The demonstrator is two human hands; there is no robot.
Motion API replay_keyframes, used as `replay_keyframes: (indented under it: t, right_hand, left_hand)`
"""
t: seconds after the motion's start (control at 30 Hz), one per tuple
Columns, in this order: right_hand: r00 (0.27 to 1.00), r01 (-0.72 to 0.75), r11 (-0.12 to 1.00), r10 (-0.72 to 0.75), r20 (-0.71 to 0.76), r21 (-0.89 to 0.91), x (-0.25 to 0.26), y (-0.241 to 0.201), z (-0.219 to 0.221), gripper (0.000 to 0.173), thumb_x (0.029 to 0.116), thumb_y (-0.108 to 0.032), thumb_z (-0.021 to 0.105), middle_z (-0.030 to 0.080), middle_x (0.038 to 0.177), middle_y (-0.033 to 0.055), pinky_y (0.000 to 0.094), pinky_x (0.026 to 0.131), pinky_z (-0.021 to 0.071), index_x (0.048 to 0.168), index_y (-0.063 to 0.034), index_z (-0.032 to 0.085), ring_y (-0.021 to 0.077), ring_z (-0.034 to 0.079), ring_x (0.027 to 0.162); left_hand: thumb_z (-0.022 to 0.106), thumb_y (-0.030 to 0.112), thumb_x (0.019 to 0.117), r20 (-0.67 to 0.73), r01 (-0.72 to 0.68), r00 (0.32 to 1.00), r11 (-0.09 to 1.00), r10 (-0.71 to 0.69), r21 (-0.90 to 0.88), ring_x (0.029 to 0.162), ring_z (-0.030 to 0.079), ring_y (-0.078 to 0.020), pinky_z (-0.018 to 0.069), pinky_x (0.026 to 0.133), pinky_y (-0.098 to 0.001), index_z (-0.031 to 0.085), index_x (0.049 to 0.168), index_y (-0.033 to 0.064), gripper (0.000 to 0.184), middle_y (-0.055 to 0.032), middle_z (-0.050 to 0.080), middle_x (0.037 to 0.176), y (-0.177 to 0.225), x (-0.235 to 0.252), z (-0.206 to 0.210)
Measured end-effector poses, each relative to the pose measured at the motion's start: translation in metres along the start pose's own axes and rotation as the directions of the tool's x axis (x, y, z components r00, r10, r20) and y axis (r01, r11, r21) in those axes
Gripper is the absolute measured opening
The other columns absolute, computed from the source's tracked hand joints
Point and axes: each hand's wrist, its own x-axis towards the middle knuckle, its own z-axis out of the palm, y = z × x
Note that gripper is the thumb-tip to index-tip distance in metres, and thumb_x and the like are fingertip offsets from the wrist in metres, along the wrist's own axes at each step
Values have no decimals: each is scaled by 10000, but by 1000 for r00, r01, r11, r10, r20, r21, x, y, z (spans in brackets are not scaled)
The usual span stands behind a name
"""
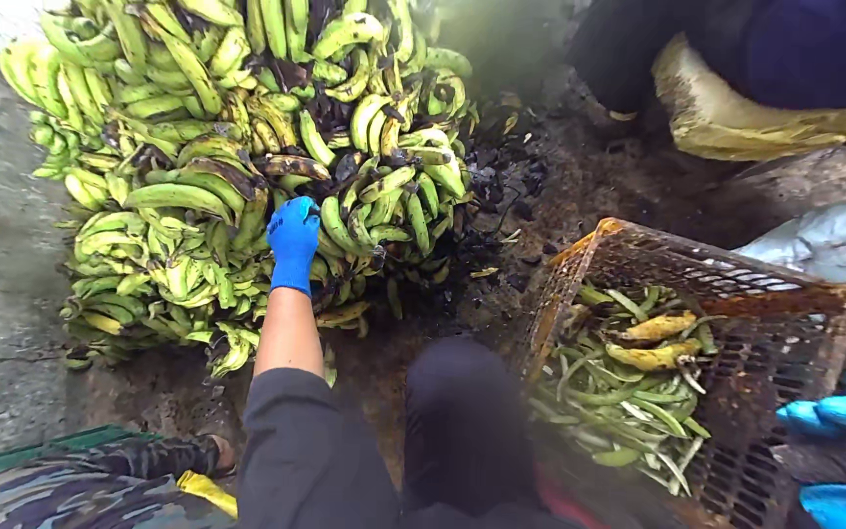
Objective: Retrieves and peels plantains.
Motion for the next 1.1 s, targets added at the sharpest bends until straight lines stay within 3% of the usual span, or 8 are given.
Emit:
replay_keyframes:
  t: [0.07,0.27,0.43,0.5,0.63,0.77,0.97,1.1]
  right_hand:
    - [856,67,995,-97,508,77,35,16,-62,279,1091,-142,303,718,870,-1,293,791,621,1252,-44,508,143,727,791]
    - [854,29,992,-87,513,121,33,22,-80,292,1099,-208,332,736,862,-47,282,757,631,1265,-134,560,117,732,763]
    - [862,82,983,-152,483,164,28,16,-96,287,1087,-215,352,722,852,-55,274,734,625,1287,-132,541,109,721,752]
    - [876,65,977,-154,456,205,30,15,-99,282,1090,-228,354,718,845,-59,268,725,623,1275,-142,549,102,717,748]
    - [910,-84,960,-36,413,268,25,11,-98,307,1088,-215,339,708,821,-36,276,719,627,1233,-114,590,97,706,730]
    - [941,30,984,-88,327,176,17,18,-104,330,1081,-243,375,699,811,-10,319,688,625,1303,-58,536,127,697,709]
    - [920,-139,927,251,300,-349,-17,30,-110,492,1058,-276,495,725,922,64,348,627,623,1458,-5,403,164,718,719]
    - [709,424,891,-439,552,164,-28,-15,-95,423,1069,-341,507,741,977,-4,242,586,608,1390,-66,494,73,696,720]
  left_hand:
    - [606,174,987,-10,-27,1000,1000,27,13,1299,536,-424,394,1059,-666,662,1275,83,308,-215,610,1344,7,-18,-18]
    - [656,194,974,-84,-222,975,856,207,-468,1037,654,-168,539,924,-403,665,1205,80,258,-93,681,1150,74,-83,-134]
    - [415,361,1086,-205,-224,974,316,91,-922,1260,571,-252,542,972,-480,227,1595,243,556,-86,453,1510,137,-120,-146]
    - [377,365,1095,-171,-169,985,60,-22,-984,1205,584,-212,534,953,-455,353,1518,203,454,-54,546,1391,199,-169,-115]
    - [583,111,994,-55,171,868,-400,494,-900,1095,680,-293,599,884,-486,422,1452,170,489,-121,635,1306,263,-227,3]
    - [495,255,1035,93,578,627,-382,774,-721,1204,627,-322,550,975,-512,377,1520,210,501,-122,539,1457,322,-259,47]
    - [588,24,960,113,354,698,-204,708,-913,1176,653,-259,564,973,-422,429,1481,98,549,-125,645,1323,336,-293,56]
    - [693,76,912,34,236,601,-136,798,-962,1233,617,-188,552,985,-342,414,1491,104,643,-66,604,1402,316,-291,69]
